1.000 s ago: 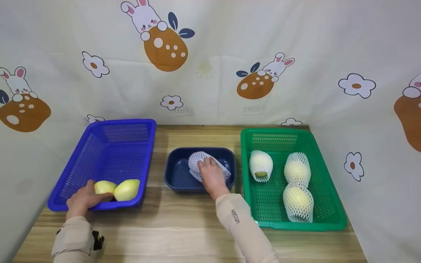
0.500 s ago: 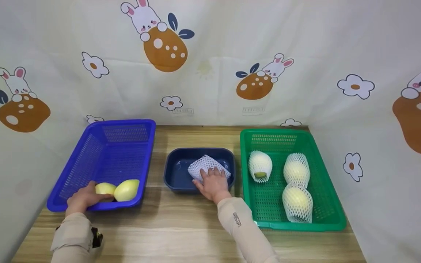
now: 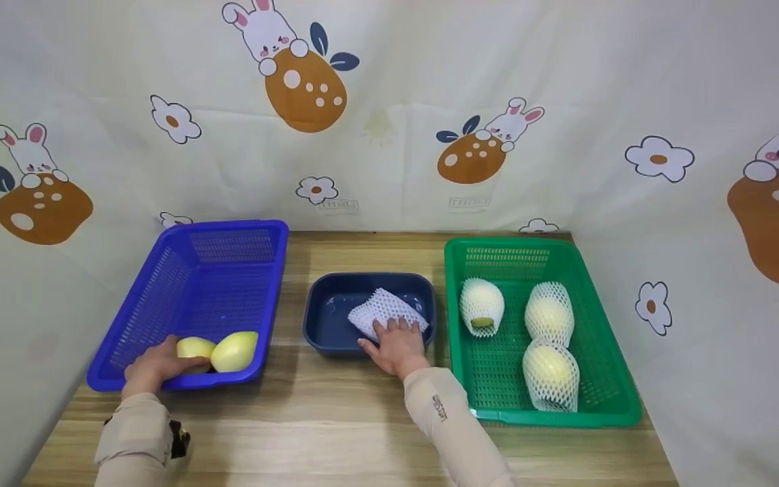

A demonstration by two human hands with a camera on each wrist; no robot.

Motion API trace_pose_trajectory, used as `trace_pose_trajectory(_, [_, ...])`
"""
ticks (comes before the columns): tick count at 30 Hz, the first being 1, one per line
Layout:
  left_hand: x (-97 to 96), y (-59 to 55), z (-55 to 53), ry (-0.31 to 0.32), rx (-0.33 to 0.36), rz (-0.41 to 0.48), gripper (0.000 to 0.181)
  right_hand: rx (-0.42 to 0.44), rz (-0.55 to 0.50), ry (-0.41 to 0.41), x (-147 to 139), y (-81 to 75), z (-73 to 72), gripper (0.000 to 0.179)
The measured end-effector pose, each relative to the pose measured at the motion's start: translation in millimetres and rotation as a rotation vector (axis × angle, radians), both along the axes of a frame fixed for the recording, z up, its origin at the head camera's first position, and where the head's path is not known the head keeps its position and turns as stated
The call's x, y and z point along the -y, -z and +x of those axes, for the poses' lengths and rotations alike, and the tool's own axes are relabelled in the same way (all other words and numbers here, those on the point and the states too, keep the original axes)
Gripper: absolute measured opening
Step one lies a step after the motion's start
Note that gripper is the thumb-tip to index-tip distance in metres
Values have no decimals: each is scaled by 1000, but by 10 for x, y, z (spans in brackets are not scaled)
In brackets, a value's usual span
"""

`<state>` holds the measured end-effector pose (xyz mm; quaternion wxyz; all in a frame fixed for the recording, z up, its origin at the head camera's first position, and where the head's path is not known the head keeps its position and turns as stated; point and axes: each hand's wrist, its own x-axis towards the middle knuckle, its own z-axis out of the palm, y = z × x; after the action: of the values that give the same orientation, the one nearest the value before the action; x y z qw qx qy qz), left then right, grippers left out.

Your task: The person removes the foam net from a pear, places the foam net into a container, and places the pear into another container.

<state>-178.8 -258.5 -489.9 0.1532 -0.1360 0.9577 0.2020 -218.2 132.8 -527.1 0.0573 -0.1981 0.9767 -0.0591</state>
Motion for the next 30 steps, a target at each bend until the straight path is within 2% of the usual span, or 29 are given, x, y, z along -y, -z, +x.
trace_pose_trajectory(8, [3,-2,15,6,-23,-14,83,-97,-42,0,6,-122,-13,55])
trace_pose_trajectory(17, [-9,-44,30,5,-32,-11,76,-238,-156,17,2,-477,-2,51])
trace_pose_trajectory(20, [-30,-54,17,-2,-57,-10,76,-301,-193,22,-33,-624,8,50])
trace_pose_trajectory(23, [-80,-68,-12,-33,-141,-14,76,-375,-229,30,-99,-773,25,48])
trace_pose_trajectory(26, [-180,-104,-40,-59,-279,-12,74,-440,-267,60,-210,-901,48,47])
trace_pose_trajectory(30, [-377,-152,-7,-36,-436,7,72,-475,-290,119,-414,-994,79,48])
